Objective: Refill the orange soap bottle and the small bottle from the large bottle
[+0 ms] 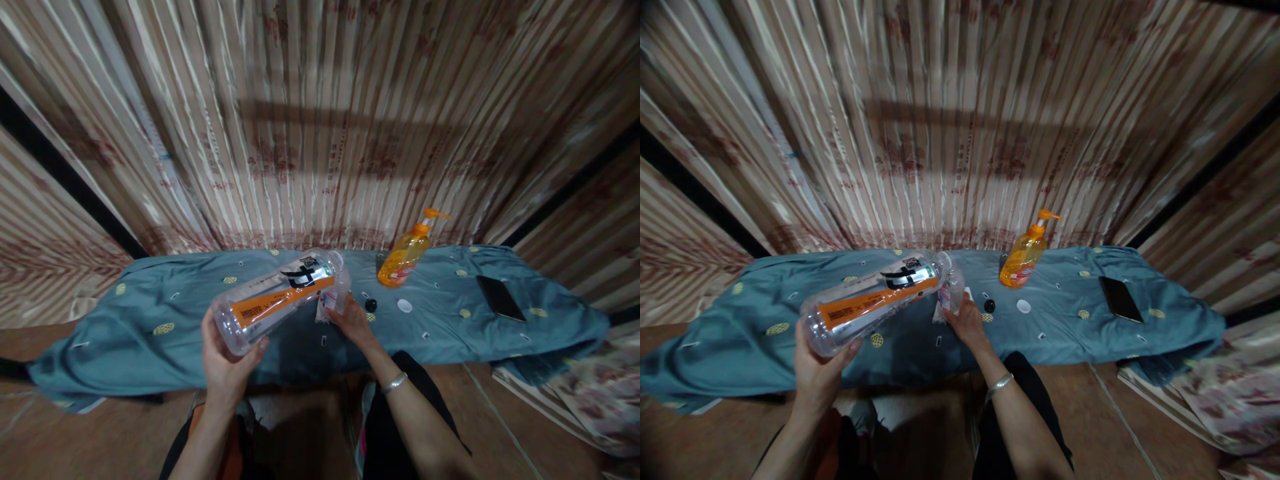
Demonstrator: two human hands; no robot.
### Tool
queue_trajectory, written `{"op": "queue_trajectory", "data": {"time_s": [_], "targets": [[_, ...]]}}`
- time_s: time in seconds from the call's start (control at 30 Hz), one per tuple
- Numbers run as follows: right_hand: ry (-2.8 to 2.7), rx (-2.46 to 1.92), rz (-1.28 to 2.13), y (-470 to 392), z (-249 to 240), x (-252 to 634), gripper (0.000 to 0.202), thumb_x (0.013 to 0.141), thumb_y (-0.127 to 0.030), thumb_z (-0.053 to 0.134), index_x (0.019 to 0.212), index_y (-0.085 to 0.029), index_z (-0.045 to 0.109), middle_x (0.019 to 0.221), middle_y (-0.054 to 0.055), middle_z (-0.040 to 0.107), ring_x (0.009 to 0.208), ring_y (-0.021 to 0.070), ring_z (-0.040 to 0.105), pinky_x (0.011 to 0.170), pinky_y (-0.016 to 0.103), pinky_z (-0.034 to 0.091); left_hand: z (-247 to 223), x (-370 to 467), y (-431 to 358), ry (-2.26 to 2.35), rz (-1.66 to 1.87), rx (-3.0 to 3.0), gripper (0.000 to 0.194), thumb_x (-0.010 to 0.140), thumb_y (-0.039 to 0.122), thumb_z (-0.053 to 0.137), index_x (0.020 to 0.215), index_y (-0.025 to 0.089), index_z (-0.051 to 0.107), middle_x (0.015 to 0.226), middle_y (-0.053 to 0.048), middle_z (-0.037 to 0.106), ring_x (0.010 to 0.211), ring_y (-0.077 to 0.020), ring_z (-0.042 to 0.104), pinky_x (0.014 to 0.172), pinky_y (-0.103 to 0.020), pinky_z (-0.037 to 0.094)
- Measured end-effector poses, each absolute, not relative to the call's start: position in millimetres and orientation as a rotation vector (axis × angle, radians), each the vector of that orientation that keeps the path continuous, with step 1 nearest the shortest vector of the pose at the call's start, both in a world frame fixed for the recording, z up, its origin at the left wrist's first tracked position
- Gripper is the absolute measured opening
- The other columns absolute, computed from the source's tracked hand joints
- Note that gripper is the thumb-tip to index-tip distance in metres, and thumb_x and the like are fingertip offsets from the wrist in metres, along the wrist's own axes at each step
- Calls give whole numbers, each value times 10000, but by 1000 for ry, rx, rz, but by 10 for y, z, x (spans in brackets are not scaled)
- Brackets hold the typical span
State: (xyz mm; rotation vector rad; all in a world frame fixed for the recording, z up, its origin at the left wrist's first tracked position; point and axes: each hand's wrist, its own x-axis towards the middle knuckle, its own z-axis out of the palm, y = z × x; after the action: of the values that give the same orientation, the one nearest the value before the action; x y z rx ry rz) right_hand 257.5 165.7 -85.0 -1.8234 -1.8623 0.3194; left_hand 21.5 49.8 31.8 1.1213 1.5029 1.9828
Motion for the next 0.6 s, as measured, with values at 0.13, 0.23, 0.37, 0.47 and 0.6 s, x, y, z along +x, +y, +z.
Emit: {"op": "queue_trajectory", "data": {"time_s": [0.13,0.23,0.37,0.47,0.6], "targets": [[-1863,-1888,379,1642,-761,2560,681,939,-370,676,1471,-14,440,1219,274,743,1135,358,743,972,432,571,329,223,499,1484,1983,1042,917,411,349,951,1241,197,593,1211,-144,694,1138,-335,693,906,-411,604],[-1871,-1885,406,1638,-721,2561,635,944,-361,678,1441,-28,469,1191,253,756,1114,351,749,962,424,575,339,227,498,1474,1990,1029,932,395,339,954,1242,201,591,1226,-144,689,1137,-327,691,911,-406,603],[-1866,-1872,406,1636,-720,2565,618,940,-355,688,1429,-40,482,1194,242,754,1131,344,744,969,411,574,338,221,498,1470,1977,1026,941,398,337,955,1255,207,589,1253,-147,680,1165,-340,682,921,-414,602],[-1863,-1853,393,1638,-739,2568,643,932,-345,691,1447,-32,465,1194,246,749,1138,345,740,982,427,571,338,218,497,1479,1974,1028,955,394,344,960,1262,205,588,1247,-148,682,1183,-352,676,940,-428,596],[-1872,-1835,391,1652,-781,2576,638,931,-342,684,1449,-39,470,1199,253,748,1144,356,735,986,452,571,360,229,494,1470,1982,1044,941,401,356,957,1255,212,591,1246,-143,680,1172,-351,679,927,-430,602]]}}
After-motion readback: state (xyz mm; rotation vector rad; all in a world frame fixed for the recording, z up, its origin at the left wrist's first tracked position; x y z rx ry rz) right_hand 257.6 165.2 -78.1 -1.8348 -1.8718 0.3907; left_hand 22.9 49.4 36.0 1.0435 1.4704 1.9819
